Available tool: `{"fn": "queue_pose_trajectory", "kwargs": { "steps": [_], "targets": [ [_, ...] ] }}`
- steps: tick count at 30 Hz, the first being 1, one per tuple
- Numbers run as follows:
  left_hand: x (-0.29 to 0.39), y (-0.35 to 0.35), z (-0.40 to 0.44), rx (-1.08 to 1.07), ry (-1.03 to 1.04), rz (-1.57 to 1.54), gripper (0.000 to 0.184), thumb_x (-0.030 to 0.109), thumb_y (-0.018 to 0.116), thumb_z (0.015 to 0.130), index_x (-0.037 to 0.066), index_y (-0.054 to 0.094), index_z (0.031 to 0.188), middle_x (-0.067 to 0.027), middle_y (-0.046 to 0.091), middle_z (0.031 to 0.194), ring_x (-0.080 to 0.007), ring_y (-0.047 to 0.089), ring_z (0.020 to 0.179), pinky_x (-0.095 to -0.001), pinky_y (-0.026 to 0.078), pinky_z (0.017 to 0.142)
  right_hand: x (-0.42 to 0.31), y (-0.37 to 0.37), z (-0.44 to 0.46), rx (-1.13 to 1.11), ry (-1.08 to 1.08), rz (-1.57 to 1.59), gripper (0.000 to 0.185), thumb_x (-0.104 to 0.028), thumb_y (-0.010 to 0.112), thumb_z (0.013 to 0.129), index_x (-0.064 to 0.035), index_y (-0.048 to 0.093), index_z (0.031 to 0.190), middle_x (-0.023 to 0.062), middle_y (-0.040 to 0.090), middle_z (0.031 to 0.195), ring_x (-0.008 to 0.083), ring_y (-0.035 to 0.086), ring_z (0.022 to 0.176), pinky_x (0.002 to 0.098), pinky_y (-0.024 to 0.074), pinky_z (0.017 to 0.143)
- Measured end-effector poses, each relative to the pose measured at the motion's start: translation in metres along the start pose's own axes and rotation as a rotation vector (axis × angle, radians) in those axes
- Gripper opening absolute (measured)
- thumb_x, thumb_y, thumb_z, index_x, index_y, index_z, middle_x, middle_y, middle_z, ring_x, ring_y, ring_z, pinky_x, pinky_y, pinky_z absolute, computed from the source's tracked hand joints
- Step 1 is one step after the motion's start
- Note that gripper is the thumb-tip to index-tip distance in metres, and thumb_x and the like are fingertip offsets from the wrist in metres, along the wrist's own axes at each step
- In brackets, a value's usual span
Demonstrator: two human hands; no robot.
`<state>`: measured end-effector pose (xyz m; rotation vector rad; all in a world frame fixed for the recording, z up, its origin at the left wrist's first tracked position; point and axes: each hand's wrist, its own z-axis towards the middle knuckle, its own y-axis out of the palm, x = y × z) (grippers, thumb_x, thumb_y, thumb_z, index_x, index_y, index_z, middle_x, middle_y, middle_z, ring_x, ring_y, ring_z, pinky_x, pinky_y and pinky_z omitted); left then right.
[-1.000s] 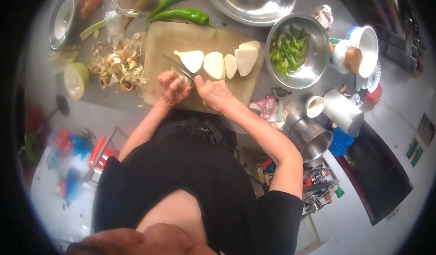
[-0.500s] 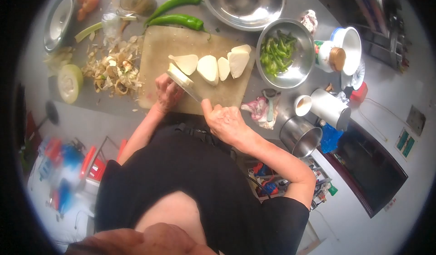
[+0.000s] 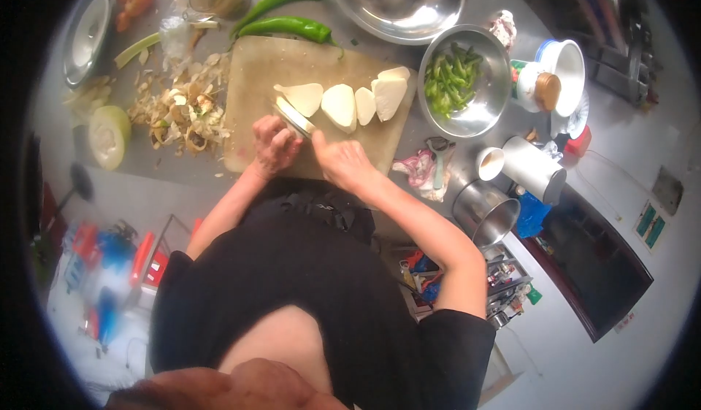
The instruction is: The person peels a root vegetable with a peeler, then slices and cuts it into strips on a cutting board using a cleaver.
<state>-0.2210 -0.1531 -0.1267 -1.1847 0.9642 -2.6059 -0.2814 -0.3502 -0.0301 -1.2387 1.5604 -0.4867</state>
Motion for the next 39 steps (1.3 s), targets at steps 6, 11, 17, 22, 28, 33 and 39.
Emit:
{"fn": "queue_pose_trajectory", "kwargs": {
  "steps": [6, 11, 17, 22, 28, 33, 39],
  "targets": [
    [0.000, 0.001, 0.003, 0.033, 0.023, 0.033, 0.039, 0.010, 0.075, 0.082, 0.011, 0.056, 0.116, -0.0130, 0.055, 0.113, -0.0341, 0.055, 0.102, -0.0468, 0.046, 0.090, 0.017, 0.017, 0.015, 0.147, -0.014, 0.056, 0.028, -0.002, 0.062, 0.080, -0.0016, 0.045, 0.102, 0.0185, 0.064, 0.064, 0.0382, 0.068, 0.060, 0.0497, 0.0512, 0.051],
    [0.005, -0.001, 0.005, 0.009, 0.008, 0.045, 0.049, 0.006, 0.078, 0.075, 0.010, 0.055, 0.118, -0.0123, 0.056, 0.115, -0.0347, 0.054, 0.106, -0.0455, 0.048, 0.091, 0.010, -0.017, -0.004, 0.039, 0.007, 0.045, 0.020, -0.007, 0.057, 0.090, -0.0012, 0.045, 0.104, 0.0181, 0.064, 0.068, 0.0409, 0.066, 0.060, 0.0502, 0.0502, 0.051],
    [0.002, 0.001, 0.002, 0.024, 0.022, 0.020, 0.049, 0.009, 0.078, 0.078, 0.009, 0.054, 0.120, -0.0134, 0.056, 0.115, -0.0356, 0.055, 0.106, -0.0459, 0.048, 0.091, -0.023, -0.067, -0.051, 0.079, 0.010, -0.055, 0.029, -0.002, 0.063, 0.078, -0.0022, 0.045, 0.101, 0.0154, 0.062, 0.063, 0.0352, 0.067, 0.056, 0.0463, 0.0518, 0.049],
    [0.003, -0.001, 0.003, 0.019, 0.041, 0.048, 0.050, 0.012, 0.080, 0.079, 0.010, 0.055, 0.123, -0.0140, 0.056, 0.118, -0.0354, 0.055, 0.106, -0.0450, 0.048, 0.090, -0.028, -0.075, -0.062, -0.072, 0.027, -0.157, 0.032, 0.000, 0.066, 0.074, 0.0002, 0.045, 0.099, 0.0160, 0.062, 0.063, 0.0348, 0.068, 0.056, 0.0458, 0.0513, 0.048],
    [0.004, 0.000, 0.005, 0.034, 0.057, 0.060, 0.055, 0.010, 0.083, 0.078, 0.010, 0.056, 0.126, -0.0133, 0.057, 0.121, -0.0335, 0.057, 0.106, -0.0436, 0.049, 0.088, -0.020, -0.076, -0.049, -0.048, -0.053, -0.085, 0.034, -0.001, 0.067, 0.072, 0.0004, 0.045, 0.098, 0.0165, 0.060, 0.058, 0.0363, 0.066, 0.056, 0.0456, 0.0507, 0.048],
    [0.001, 0.001, 0.003, 0.034, 0.037, 0.038, 0.047, 0.007, 0.081, 0.078, 0.009, 0.058, 0.119, -0.0146, 0.057, 0.120, -0.0342, 0.057, 0.106, -0.0438, 0.051, 0.086, -0.011, -0.070, -0.034, -0.104, -0.032, 0.007, 0.035, 0.000, 0.065, 0.073, 0.0016, 0.043, 0.101, 0.0187, 0.060, 0.058, 0.0397, 0.066, 0.057, 0.0493, 0.0498, 0.049],
    [-0.001, 0.002, -0.002, 0.024, 0.029, 0.019, 0.044, 0.009, 0.077, 0.079, 0.007, 0.054, 0.116, -0.0179, 0.056, 0.119, -0.0369, 0.056, 0.106, -0.0462, 0.050, 0.087, -0.003, -0.060, -0.024, -0.197, -0.003, 0.073, 0.037, 0.001, 0.062, 0.074, 0.0029, 0.042, 0.105, 0.0195, 0.061, 0.058, 0.0423, 0.066, 0.058, 0.0522, 0.0494, 0.051]
  ]
}}
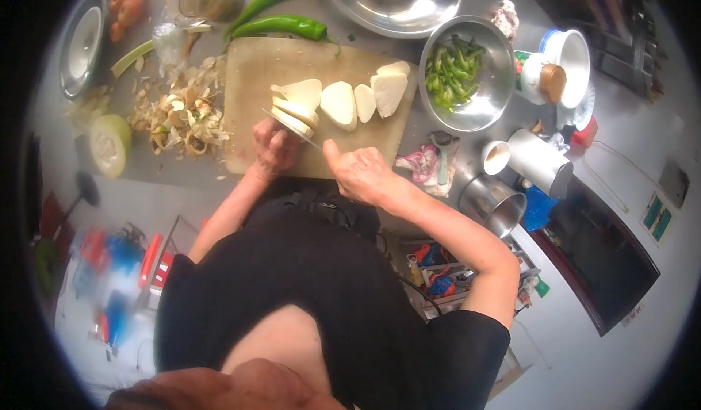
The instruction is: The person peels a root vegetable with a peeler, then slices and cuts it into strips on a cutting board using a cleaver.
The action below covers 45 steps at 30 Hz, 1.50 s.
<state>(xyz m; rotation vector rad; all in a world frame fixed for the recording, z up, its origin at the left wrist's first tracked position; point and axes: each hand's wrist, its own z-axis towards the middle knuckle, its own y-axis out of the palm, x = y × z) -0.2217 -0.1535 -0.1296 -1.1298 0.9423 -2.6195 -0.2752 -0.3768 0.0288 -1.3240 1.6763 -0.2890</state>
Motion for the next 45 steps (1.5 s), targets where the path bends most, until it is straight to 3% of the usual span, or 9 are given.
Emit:
{"fn": "queue_pose_trajectory", "kwargs": {
  "steps": [4, 8, 13, 19, 23, 28, 38, 43, 45],
  "targets": [
    [0.002, 0.000, -0.001, -0.025, -0.016, 0.003, 0.044, 0.009, 0.076, 0.080, 0.006, 0.053, 0.117, -0.0187, 0.056, 0.118, -0.0372, 0.056, 0.105, -0.0471, 0.049, 0.087, 0.001, 0.017, 0.004, 0.054, -0.013, 0.051, 0.026, -0.001, 0.060, 0.080, 0.0002, 0.041, 0.099, 0.0207, 0.059, 0.058, 0.0439, 0.062, 0.055, 0.0547, 0.0454, 0.049],
    [0.003, -0.004, -0.002, -0.035, -0.041, -0.008, 0.041, 0.010, 0.075, 0.082, 0.006, 0.052, 0.116, -0.0180, 0.055, 0.116, -0.0365, 0.055, 0.103, -0.0475, 0.047, 0.087, 0.007, 0.045, 0.025, 0.050, -0.022, 0.013, 0.033, 0.001, 0.062, 0.075, 0.0026, 0.044, 0.102, 0.0191, 0.060, 0.057, 0.0420, 0.066, 0.058, 0.0517, 0.0503, 0.052],
    [0.002, -0.002, -0.007, -0.065, -0.032, -0.021, 0.040, 0.011, 0.075, 0.082, 0.007, 0.052, 0.115, -0.0165, 0.054, 0.116, -0.0358, 0.053, 0.103, -0.0486, 0.044, 0.089, 0.018, 0.072, 0.049, 0.270, -0.038, 0.033, 0.031, -0.003, 0.064, 0.078, 0.0022, 0.045, 0.103, 0.0201, 0.062, 0.059, 0.0435, 0.066, 0.059, 0.0533, 0.0509, 0.054],
    [0.009, -0.001, 0.006, -0.088, -0.013, 0.053, 0.057, 0.023, 0.085, 0.077, 0.008, 0.053, 0.123, -0.0148, 0.053, 0.124, -0.0370, 0.052, 0.114, -0.0515, 0.042, 0.099, 0.032, 0.039, 0.050, 0.220, -0.025, 0.235, 0.021, -0.009, 0.058, 0.090, 0.0009, 0.046, 0.105, 0.0248, 0.065, 0.068, 0.0474, 0.066, 0.067, 0.0575, 0.0505, 0.062],
    [0.011, 0.001, 0.010, -0.092, -0.031, 0.142, 0.074, 0.028, 0.089, 0.070, 0.011, 0.051, 0.132, -0.0165, 0.049, 0.138, -0.0392, 0.048, 0.127, -0.0528, 0.039, 0.106, 0.033, 0.004, 0.024, 0.190, 0.008, 0.154, 0.020, -0.012, 0.054, 0.094, 0.0001, 0.046, 0.107, 0.0255, 0.066, 0.071, 0.0486, 0.066, 0.071, 0.0587, 0.0498, 0.063],
    [0.018, 0.003, 0.024, -0.139, -0.075, 0.165, 0.088, 0.028, 0.090, 0.065, 0.014, 0.048, 0.141, -0.0181, 0.045, 0.147, -0.0406, 0.044, 0.136, -0.0543, 0.037, 0.110, 0.039, -0.012, -0.028, 0.449, 0.044, 0.154, 0.023, -0.015, 0.060, 0.095, -0.0034, 0.045, 0.109, 0.0203, 0.063, 0.063, 0.0430, 0.066, 0.060, 0.0542, 0.0504, 0.057],
    [0.014, 0.002, -0.003, -0.083, -0.100, 0.329, 0.084, 0.030, 0.088, 0.063, 0.010, 0.051, 0.135, -0.0169, 0.050, 0.132, -0.0388, 0.049, 0.125, -0.0516, 0.039, 0.100, 0.051, 0.043, -0.073, 0.308, 0.049, -0.026, 0.019, -0.010, 0.059, 0.092, -0.0038, 0.044, 0.102, 0.0197, 0.064, 0.063, 0.0423, 0.067, 0.060, 0.0537, 0.0507, 0.054],
    [0.036, -0.039, -0.012, -0.428, -0.076, 0.220, 0.086, 0.033, 0.090, 0.061, 0.010, 0.052, 0.135, -0.0169, 0.049, 0.131, -0.0388, 0.048, 0.125, -0.0511, 0.040, 0.101, 0.043, 0.056, -0.067, 0.197, -0.001, -0.088, 0.021, -0.007, 0.060, 0.087, -0.0029, 0.043, 0.099, 0.0199, 0.066, 0.065, 0.0415, 0.068, 0.063, 0.0522, 0.0519, 0.055],
    [0.039, -0.045, -0.016, -0.351, -0.096, 0.183, 0.086, 0.031, 0.090, 0.061, 0.010, 0.052, 0.135, -0.0165, 0.050, 0.133, -0.0395, 0.048, 0.126, -0.0518, 0.040, 0.102, 0.042, 0.060, -0.061, 0.196, -0.027, -0.109, 0.024, -0.007, 0.062, 0.084, -0.0023, 0.043, 0.098, 0.0199, 0.066, 0.065, 0.0408, 0.068, 0.063, 0.0515, 0.0523, 0.055]
  ]
}}
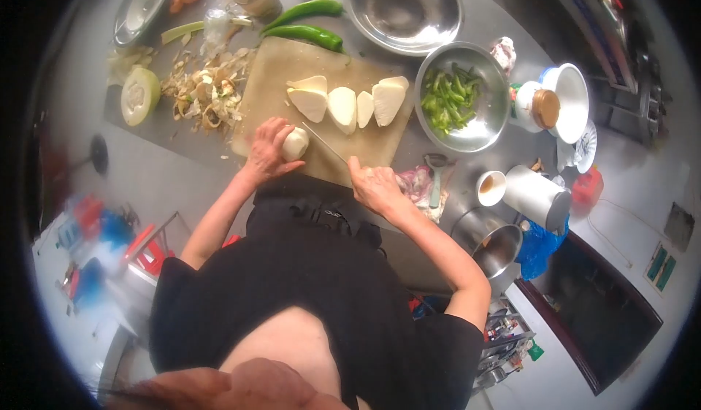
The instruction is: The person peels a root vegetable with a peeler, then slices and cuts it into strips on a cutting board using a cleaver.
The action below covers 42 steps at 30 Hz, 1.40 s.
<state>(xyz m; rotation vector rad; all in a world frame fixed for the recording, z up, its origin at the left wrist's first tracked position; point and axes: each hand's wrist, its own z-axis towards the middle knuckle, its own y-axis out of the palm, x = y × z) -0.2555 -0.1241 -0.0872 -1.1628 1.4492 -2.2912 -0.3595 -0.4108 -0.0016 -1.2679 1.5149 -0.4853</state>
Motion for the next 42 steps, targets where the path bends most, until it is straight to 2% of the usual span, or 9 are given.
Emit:
{"fn": "queue_pose_trajectory", "kwargs": {
  "steps": [2, 4, 7, 12, 22, 28, 34, 37, 42],
  "targets": [
    [0.001, -0.005, -0.006, 0.078, -0.014, -0.043, 0.086, 0.030, 0.091, 0.061, 0.009, 0.052, 0.135, -0.0162, 0.050, 0.134, -0.0402, 0.049, 0.127, -0.0525, 0.041, 0.104, -0.002, 0.004, 0.005, -0.001, -0.016, -0.025, 0.026, -0.007, 0.064, 0.083, -0.0019, 0.044, 0.098, 0.0201, 0.066, 0.067, 0.0400, 0.069, 0.062, 0.0504, 0.0527, 0.054],
    [0.002, -0.011, -0.018, 0.143, 0.013, -0.023, 0.076, 0.024, 0.091, 0.064, 0.010, 0.057, 0.130, -0.0140, 0.052, 0.133, -0.0391, 0.050, 0.126, -0.0517, 0.044, 0.104, -0.004, 0.009, 0.010, -0.005, -0.026, -0.051, 0.028, -0.007, 0.065, 0.081, -0.0015, 0.044, 0.098, 0.0203, 0.067, 0.068, 0.0393, 0.069, 0.062, 0.0492, 0.0531, 0.054],
    [-0.001, -0.002, -0.030, 0.095, 0.090, 0.008, 0.064, 0.018, 0.089, 0.066, 0.012, 0.062, 0.123, -0.0118, 0.054, 0.130, -0.0378, 0.053, 0.123, -0.0500, 0.048, 0.101, -0.012, 0.017, 0.013, 0.029, -0.086, -0.144, 0.033, -0.008, 0.069, 0.077, -0.0012, 0.046, 0.100, 0.0187, 0.067, 0.069, 0.0350, 0.070, 0.061, 0.0456, 0.0534, 0.052],
    [0.013, 0.000, -0.020, 0.135, 0.058, -0.011, 0.052, 0.013, 0.086, 0.068, 0.012, 0.066, 0.116, -0.0107, 0.056, 0.125, -0.0370, 0.055, 0.118, -0.0467, 0.052, 0.096, -0.011, 0.006, 0.019, -0.017, -0.194, -0.284, 0.038, -0.008, 0.072, 0.075, -0.0003, 0.049, 0.105, 0.0142, 0.064, 0.067, 0.0276, 0.071, 0.060, 0.0405, 0.0532, 0.048],
    [0.015, -0.004, -0.016, 0.079, 0.023, 0.034, 0.039, 0.014, 0.082, 0.072, 0.009, 0.067, 0.108, -0.0170, 0.058, 0.124, -0.0398, 0.056, 0.121, -0.0461, 0.053, 0.095, -0.048, -0.017, 0.041, -0.057, -0.222, -0.198, 0.031, -0.006, 0.068, 0.078, 0.0003, 0.048, 0.102, 0.0158, 0.064, 0.065, 0.0298, 0.071, 0.060, 0.0406, 0.0531, 0.048],
    [0.015, -0.007, -0.015, 0.076, 0.011, 0.020, 0.042, 0.016, 0.083, 0.070, 0.010, 0.067, 0.109, -0.0141, 0.059, 0.123, -0.0384, 0.056, 0.120, -0.0452, 0.053, 0.095, -0.032, 0.012, 0.067, -0.081, -0.207, -0.081, 0.030, -0.007, 0.066, 0.081, 0.0013, 0.047, 0.103, 0.0162, 0.065, 0.062, 0.0347, 0.070, 0.058, 0.0438, 0.0525, 0.049],
    [0.015, -0.009, -0.012, 0.081, 0.023, 0.033, 0.040, 0.019, 0.080, 0.073, 0.011, 0.066, 0.109, -0.0122, 0.058, 0.120, -0.0360, 0.057, 0.115, -0.0444, 0.054, 0.093, -0.027, 0.024, 0.082, 0.039, -0.211, -0.114, 0.035, -0.006, 0.068, 0.079, 0.0003, 0.047, 0.105, 0.0169, 0.065, 0.063, 0.0369, 0.070, 0.062, 0.0472, 0.0538, 0.053],
    [0.012, -0.004, -0.016, 0.093, 0.011, 0.035, 0.038, 0.018, 0.080, 0.072, 0.011, 0.066, 0.107, -0.0120, 0.059, 0.120, -0.0366, 0.057, 0.117, -0.0445, 0.053, 0.095, -0.039, 0.001, 0.066, -0.012, -0.239, -0.069, 0.031, -0.007, 0.064, 0.082, -0.0015, 0.046, 0.106, 0.0167, 0.065, 0.065, 0.0389, 0.069, 0.064, 0.0492, 0.0527, 0.054],
    [0.016, -0.004, -0.013, 0.134, 0.011, 0.037, 0.034, 0.019, 0.079, 0.072, 0.012, 0.065, 0.102, -0.0120, 0.059, 0.120, -0.0369, 0.057, 0.118, -0.0445, 0.052, 0.097, -0.054, -0.011, 0.051, -0.163, -0.131, -0.113, 0.037, -0.005, 0.070, 0.077, 0.0008, 0.047, 0.106, 0.0213, 0.067, 0.069, 0.0376, 0.071, 0.065, 0.0490, 0.0548, 0.055]
  ]
}}
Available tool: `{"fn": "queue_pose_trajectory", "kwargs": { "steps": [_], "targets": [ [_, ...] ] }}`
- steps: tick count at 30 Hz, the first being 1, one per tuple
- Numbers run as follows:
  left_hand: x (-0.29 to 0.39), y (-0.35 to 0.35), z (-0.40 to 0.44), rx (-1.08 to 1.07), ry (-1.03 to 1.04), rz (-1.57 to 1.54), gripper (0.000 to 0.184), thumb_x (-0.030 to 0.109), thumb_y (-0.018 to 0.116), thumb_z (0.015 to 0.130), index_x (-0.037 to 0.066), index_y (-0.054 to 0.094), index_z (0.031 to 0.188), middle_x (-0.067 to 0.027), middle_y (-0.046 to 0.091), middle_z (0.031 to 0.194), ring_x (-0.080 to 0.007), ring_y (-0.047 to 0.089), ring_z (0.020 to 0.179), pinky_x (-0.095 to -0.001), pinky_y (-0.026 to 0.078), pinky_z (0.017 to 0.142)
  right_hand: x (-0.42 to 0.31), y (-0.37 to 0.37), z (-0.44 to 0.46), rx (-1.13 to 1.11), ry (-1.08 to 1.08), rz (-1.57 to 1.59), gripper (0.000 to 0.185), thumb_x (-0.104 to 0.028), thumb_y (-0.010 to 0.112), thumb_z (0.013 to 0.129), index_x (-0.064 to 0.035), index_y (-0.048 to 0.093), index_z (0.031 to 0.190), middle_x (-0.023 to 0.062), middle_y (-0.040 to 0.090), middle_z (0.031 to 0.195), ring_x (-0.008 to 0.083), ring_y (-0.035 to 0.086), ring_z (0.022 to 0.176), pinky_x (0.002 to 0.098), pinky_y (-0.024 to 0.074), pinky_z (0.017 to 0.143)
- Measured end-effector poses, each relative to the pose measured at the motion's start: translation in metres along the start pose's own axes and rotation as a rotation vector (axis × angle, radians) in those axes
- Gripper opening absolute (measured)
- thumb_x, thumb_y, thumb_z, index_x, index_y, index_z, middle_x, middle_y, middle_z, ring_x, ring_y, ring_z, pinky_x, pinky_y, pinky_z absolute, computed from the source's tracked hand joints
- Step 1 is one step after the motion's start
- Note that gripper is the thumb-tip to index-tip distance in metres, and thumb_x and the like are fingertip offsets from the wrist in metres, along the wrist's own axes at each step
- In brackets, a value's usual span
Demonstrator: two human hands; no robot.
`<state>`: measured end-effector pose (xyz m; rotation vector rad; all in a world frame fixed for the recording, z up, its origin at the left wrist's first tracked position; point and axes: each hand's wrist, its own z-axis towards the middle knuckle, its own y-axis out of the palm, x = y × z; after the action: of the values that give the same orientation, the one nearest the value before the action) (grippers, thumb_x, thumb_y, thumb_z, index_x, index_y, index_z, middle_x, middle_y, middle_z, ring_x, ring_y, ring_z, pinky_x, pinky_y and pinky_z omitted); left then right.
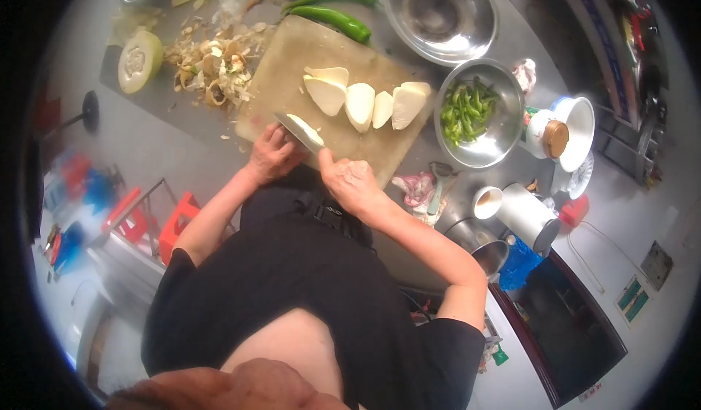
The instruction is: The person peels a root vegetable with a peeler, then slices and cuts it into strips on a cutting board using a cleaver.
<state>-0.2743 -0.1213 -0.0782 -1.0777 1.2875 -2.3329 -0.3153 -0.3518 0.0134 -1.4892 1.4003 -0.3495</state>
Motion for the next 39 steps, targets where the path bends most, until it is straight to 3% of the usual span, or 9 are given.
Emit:
{"fn": "queue_pose_trajectory", "kwargs": {
  "steps": [7, 9, 12, 17, 22, 30, 35, 38, 39],
  "targets": [
    [-0.004, -0.003, -0.001, -0.034, 0.004, -0.027, 0.031, 0.018, 0.078, 0.074, 0.012, 0.065, 0.101, -0.0128, 0.059, 0.119, -0.0358, 0.057, 0.111, -0.0435, 0.052, 0.092, 0.012, 0.027, 0.037, 0.132, -0.063, -0.050, 0.032, -0.004, 0.067, 0.079, 0.0013, 0.047, 0.104, 0.0222, 0.066, 0.069, 0.0377, 0.071, 0.063, 0.0473, 0.0551, 0.053],
    [-0.006, 0.001, -0.004, -0.026, 0.004, -0.016, 0.031, 0.018, 0.078, 0.074, 0.012, 0.065, 0.101, -0.0130, 0.059, 0.119, -0.0360, 0.057, 0.111, -0.0434, 0.052, 0.092, 0.012, 0.009, 0.031, 0.109, -0.088, 0.071, 0.030, -0.003, 0.066, 0.079, 0.0004, 0.046, 0.101, 0.0227, 0.066, 0.069, 0.0386, 0.071, 0.063, 0.0471, 0.0550, 0.053],
    [-0.005, 0.002, -0.006, 0.001, -0.004, -0.008, 0.031, 0.018, 0.079, 0.074, 0.012, 0.065, 0.101, -0.0133, 0.059, 0.119, -0.0363, 0.057, 0.112, -0.0435, 0.053, 0.092, -0.001, -0.008, 0.004, 0.041, -0.057, 0.002, 0.029, -0.003, 0.066, 0.079, -0.0005, 0.046, 0.100, 0.0221, 0.066, 0.068, 0.0396, 0.071, 0.064, 0.0476, 0.0556, 0.055],
    [-0.005, 0.003, -0.005, 0.041, 0.010, -0.017, 0.033, 0.019, 0.079, 0.074, 0.011, 0.065, 0.103, -0.0138, 0.059, 0.120, -0.0365, 0.057, 0.114, -0.0441, 0.053, 0.093, 0.007, 0.033, 0.022, 0.071, -0.006, 0.031, 0.029, -0.002, 0.065, 0.079, 0.0000, 0.045, 0.100, 0.0205, 0.065, 0.065, 0.0391, 0.070, 0.064, 0.0473, 0.0551, 0.056],
    [-0.011, 0.005, -0.013, -0.014, 0.008, -0.059, 0.044, 0.020, 0.083, 0.073, 0.007, 0.066, 0.112, -0.0155, 0.061, 0.126, -0.0389, 0.058, 0.118, -0.0451, 0.052, 0.096, 0.011, 0.016, 0.034, 0.095, -0.044, 0.043, 0.033, -0.002, 0.065, 0.079, 0.0012, 0.044, 0.104, 0.0210, 0.065, 0.065, 0.0385, 0.071, 0.065, 0.0482, 0.0541, 0.055],
    [-0.010, 0.009, -0.016, 0.068, 0.006, -0.023, 0.041, 0.022, 0.080, 0.076, 0.007, 0.063, 0.110, -0.0144, 0.060, 0.124, -0.0373, 0.057, 0.117, -0.0441, 0.052, 0.097, -0.010, 0.018, -0.002, -0.001, 0.052, 0.006, 0.031, -0.003, 0.062, 0.080, -0.0005, 0.044, 0.104, 0.0215, 0.066, 0.072, 0.0413, 0.068, 0.063, 0.0517, 0.0512, 0.053],
    [-0.016, 0.004, -0.017, 0.065, -0.009, -0.028, 0.044, 0.021, 0.080, 0.075, 0.007, 0.062, 0.112, -0.0150, 0.059, 0.125, -0.0376, 0.056, 0.119, -0.0445, 0.052, 0.098, 0.007, 0.050, 0.031, 0.172, -0.035, -0.019, 0.033, -0.005, 0.066, 0.079, 0.0006, 0.046, 0.106, 0.0206, 0.066, 0.067, 0.0356, 0.071, 0.062, 0.0475, 0.0547, 0.053],
    [-0.015, 0.002, -0.015, 0.046, 0.002, -0.053, 0.045, 0.021, 0.081, 0.075, 0.007, 0.061, 0.113, -0.0151, 0.058, 0.125, -0.0379, 0.055, 0.121, -0.0449, 0.051, 0.099, 0.003, 0.034, 0.034, 0.072, -0.012, -0.026, 0.036, -0.006, 0.067, 0.078, 0.0006, 0.046, 0.107, 0.0204, 0.066, 0.066, 0.0362, 0.071, 0.063, 0.0469, 0.0545, 0.053],
    [-0.013, 0.003, -0.015, 0.061, -0.015, -0.051, 0.047, 0.021, 0.081, 0.074, 0.008, 0.061, 0.114, -0.0147, 0.057, 0.125, -0.0381, 0.055, 0.120, -0.0449, 0.051, 0.099, -0.001, 0.024, 0.035, 0.030, 0.008, -0.002, 0.033, -0.007, 0.064, 0.081, -0.0007, 0.045, 0.108, 0.0219, 0.066, 0.067, 0.0401, 0.070, 0.065, 0.0512, 0.0528, 0.056]
  ]
}}
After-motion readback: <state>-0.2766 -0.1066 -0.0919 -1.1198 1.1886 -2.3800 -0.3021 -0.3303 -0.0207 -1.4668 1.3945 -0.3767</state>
